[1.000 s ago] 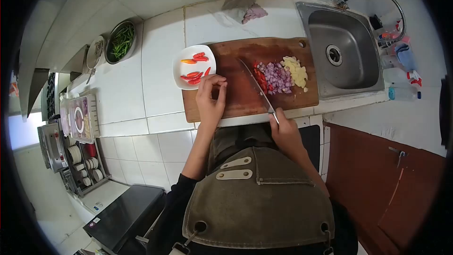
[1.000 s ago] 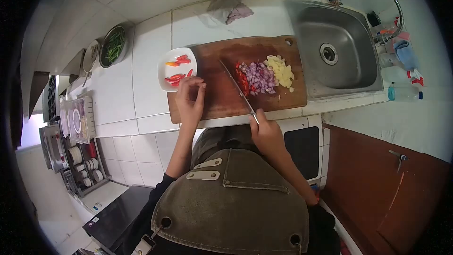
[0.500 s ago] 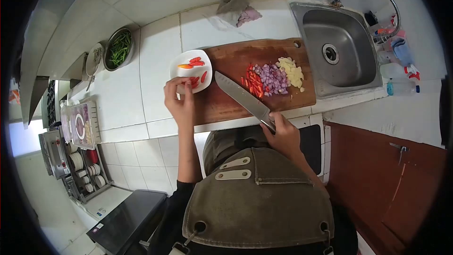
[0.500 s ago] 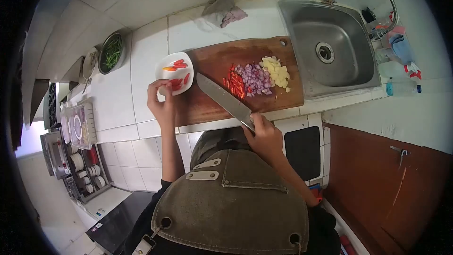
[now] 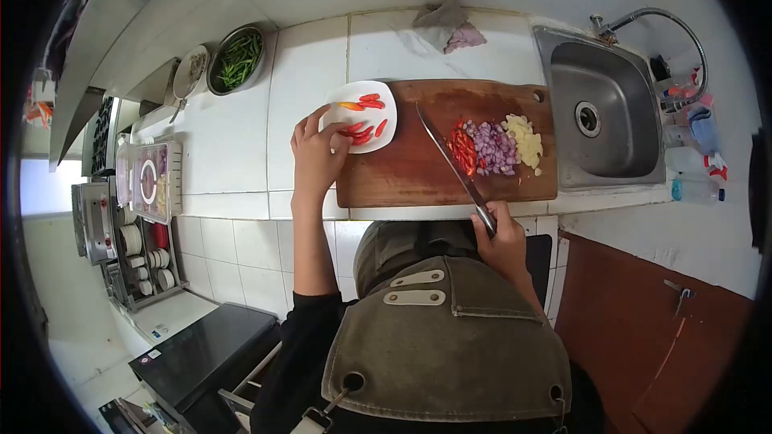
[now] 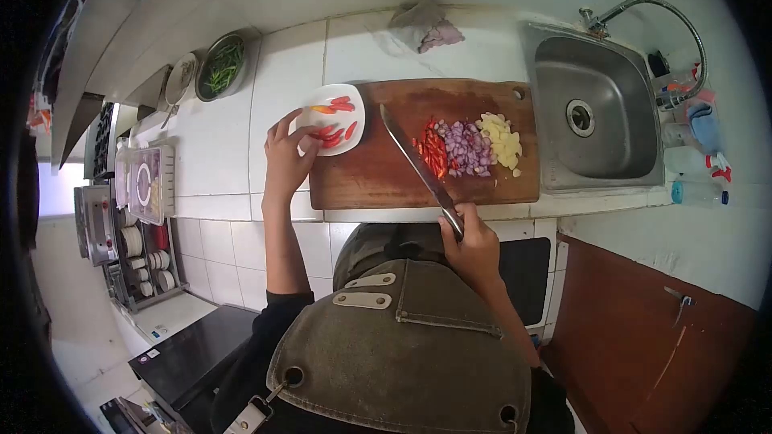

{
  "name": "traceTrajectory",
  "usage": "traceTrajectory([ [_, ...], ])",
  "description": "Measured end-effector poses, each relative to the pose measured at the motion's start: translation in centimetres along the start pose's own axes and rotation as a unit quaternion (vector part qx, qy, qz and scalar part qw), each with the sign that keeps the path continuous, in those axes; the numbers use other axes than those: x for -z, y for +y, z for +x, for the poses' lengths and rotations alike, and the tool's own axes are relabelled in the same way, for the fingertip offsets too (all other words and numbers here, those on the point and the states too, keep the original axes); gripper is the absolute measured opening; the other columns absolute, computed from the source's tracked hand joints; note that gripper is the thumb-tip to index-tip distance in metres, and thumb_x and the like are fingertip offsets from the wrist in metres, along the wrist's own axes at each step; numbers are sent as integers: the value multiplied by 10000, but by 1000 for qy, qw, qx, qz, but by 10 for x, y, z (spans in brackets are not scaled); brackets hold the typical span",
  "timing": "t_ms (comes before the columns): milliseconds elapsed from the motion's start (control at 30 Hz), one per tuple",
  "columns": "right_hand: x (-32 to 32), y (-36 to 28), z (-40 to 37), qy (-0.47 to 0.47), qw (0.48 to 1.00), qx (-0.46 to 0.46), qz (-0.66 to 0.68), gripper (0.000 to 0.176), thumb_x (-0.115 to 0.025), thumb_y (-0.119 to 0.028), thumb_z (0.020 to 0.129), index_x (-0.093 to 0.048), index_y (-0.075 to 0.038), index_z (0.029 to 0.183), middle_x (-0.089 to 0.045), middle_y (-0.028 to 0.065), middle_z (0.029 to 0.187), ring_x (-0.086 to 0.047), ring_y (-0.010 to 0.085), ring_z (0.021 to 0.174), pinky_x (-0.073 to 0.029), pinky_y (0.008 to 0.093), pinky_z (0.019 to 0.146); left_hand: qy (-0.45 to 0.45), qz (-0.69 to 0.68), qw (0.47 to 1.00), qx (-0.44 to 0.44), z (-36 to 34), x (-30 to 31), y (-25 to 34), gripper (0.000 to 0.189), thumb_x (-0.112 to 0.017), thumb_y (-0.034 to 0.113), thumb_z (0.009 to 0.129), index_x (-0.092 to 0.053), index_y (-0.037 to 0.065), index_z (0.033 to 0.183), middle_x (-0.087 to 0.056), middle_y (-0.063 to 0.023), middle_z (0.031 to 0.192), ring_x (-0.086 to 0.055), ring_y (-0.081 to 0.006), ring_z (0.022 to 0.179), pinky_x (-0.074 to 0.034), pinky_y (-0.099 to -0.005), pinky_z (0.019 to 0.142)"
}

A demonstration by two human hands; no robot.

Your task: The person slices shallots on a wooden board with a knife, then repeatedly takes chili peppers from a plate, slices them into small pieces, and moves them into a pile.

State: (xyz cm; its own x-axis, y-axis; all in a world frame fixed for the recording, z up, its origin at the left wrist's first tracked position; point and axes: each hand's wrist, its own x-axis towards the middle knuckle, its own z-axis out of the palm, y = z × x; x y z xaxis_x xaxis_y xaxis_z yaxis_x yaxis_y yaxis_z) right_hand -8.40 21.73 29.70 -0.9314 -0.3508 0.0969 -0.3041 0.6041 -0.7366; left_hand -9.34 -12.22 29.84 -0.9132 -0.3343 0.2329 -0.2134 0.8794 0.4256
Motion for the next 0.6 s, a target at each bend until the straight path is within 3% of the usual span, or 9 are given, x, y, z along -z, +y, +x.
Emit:
traceTrajectory([
  [133, -1, -1, 0, -6, 1000, -8, 4, 203, -680, -190, 921, -547, -58, 998, -607, 119, 641, -642, 319, 573, -473, 410, 513, -28, 56, 998, 4, 4, -3, -4, 197, -721, 191, 797, -771, 168, 986, -520, -33, 1415, -418, -337, 1291, -301, -485, 1115],
  [367, -4, 5, -4, -33, 999, -14, 24, 214, -681, -207, 919, -541, -63, 994, -623, 115, 667, -652, 339, 596, -481, 421, 528, -69, 97, 993, 3, 15, 7, 3, 162, -733, 194, 804, -771, 158, 958, -545, -44, 1346, -438, -332, 1244, -323, -483, 1086],
  [467, -6, 9, -5, -56, 998, -18, 21, 218, -677, -214, 922, -536, -63, 994, -630, 125, 680, -657, 350, 616, -488, 427, 548, -71, 39, 997, 19, 19, 8, 3, 115, -753, 178, 808, -756, 111, 902, -535, -66, 1335, -471, -316, 1235, -321, -497, 1083],
  [533, -6, 10, -6, -64, 998, -15, 20, 221, -674, -216, 923, -533, -62, 995, -633, 132, 685, -659, 355, 625, -491, 430, 559, -38, -40, 998, 25, 21, 14, 10, 126, -723, 152, 849, -733, 68, 941, -599, -103, 1220, -566, -305, 1098, -429, -460, 970],
  [600, -6, 9, -5, -71, 997, -23, 27, 216, -662, -205, 930, -525, -54, 1004, -625, 149, 684, -652, 371, 630, -485, 442, 565, -50, -114, 992, 20, 21, 20, 19, 134, -706, 137, 868, -718, 44, 963, -633, -117, 1137, -599, -302, 1011, -465, -432, 907],
])
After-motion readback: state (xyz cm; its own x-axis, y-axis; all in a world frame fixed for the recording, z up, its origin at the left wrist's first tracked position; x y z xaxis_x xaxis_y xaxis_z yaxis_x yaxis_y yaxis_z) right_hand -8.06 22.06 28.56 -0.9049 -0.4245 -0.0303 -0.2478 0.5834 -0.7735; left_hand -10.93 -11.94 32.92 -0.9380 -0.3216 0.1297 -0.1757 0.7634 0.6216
